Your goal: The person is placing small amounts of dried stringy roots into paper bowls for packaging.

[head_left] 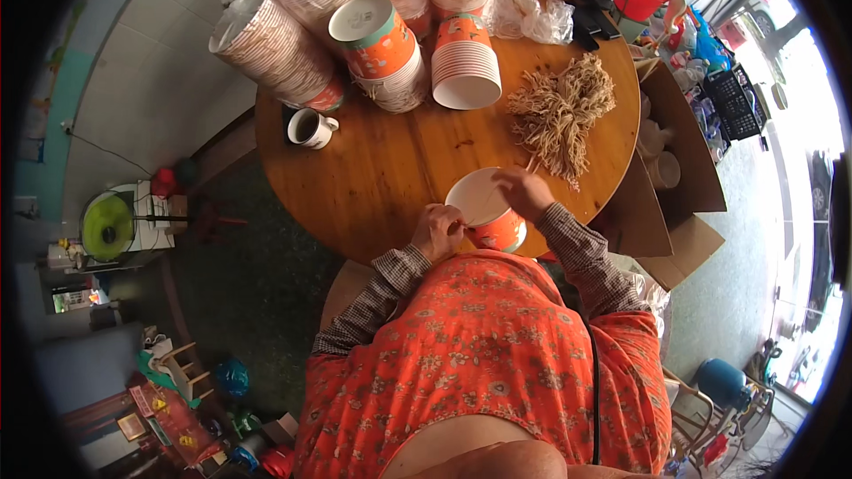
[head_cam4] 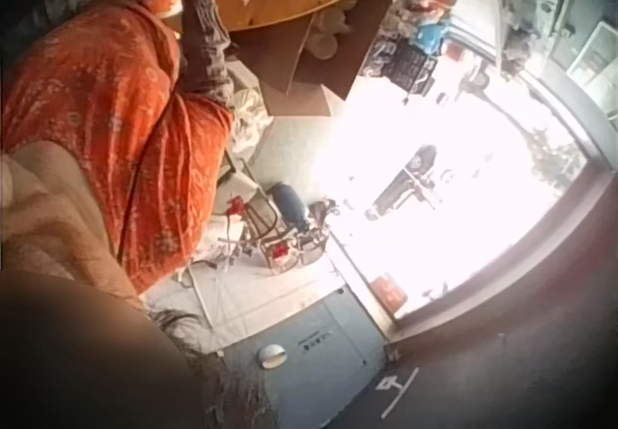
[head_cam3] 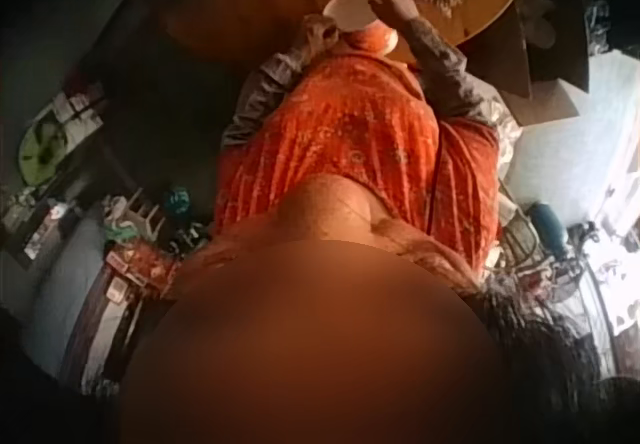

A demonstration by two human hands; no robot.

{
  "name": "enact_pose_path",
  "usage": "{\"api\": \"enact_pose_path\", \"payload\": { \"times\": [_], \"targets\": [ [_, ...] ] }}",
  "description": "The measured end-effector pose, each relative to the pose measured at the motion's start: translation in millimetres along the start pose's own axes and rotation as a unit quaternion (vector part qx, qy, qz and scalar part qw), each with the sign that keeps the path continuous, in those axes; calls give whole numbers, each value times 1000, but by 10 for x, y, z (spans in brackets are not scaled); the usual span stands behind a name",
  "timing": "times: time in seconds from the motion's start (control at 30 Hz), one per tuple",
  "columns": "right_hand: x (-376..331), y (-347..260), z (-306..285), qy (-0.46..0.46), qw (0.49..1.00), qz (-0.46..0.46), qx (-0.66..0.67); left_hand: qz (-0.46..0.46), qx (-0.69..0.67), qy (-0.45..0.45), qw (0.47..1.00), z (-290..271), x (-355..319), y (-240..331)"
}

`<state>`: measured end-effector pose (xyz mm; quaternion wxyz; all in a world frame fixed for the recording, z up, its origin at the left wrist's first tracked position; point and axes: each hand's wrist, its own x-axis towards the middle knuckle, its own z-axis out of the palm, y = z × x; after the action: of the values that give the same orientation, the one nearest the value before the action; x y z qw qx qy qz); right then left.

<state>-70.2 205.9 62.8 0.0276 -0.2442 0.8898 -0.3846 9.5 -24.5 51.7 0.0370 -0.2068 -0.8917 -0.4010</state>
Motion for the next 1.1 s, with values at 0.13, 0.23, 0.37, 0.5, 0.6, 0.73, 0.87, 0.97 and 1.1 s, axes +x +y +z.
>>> {"api": "enact_pose_path", "payload": {
  "times": [0.13, 0.23, 0.37, 0.5, 0.6, 0.73, 0.87, 0.97, 1.1],
  "targets": [
    [-90, -75, 182, -215, 973, -23, -80, 8, -3, -29, 1000, 0, 30, 40],
    [-61, -140, 309, -321, 941, -7, -104, 16, 14, -51, 998, 13, 5, 21],
    [-72, -45, 344, -261, 961, 68, 68, 12, 27, -62, 998, 40, -62, -48],
    [-110, 23, 132, -213, 967, 57, 129, 1, 12, -56, 998, 69, -176, -229],
    [-172, -15, 107, -211, 977, -34, 15, 25, -13, -65, 998, 25, -79, -228],
    [-164, 35, 382, -221, 963, -141, -58, 94, -1, -124, 988, 20, 23, -131],
    [-7, -40, 332, -426, 904, 2, -9, 110, -65, -149, 981, 11, 73, -219],
    [63, 12, -84, -341, 939, -49, 19, 64, -64, -107, 990, -104, 98, -303],
    [349, -73, -644, -201, 978, -60, -7, 52, -51, -28, 997, -436, 235, -298]
  ]
}}
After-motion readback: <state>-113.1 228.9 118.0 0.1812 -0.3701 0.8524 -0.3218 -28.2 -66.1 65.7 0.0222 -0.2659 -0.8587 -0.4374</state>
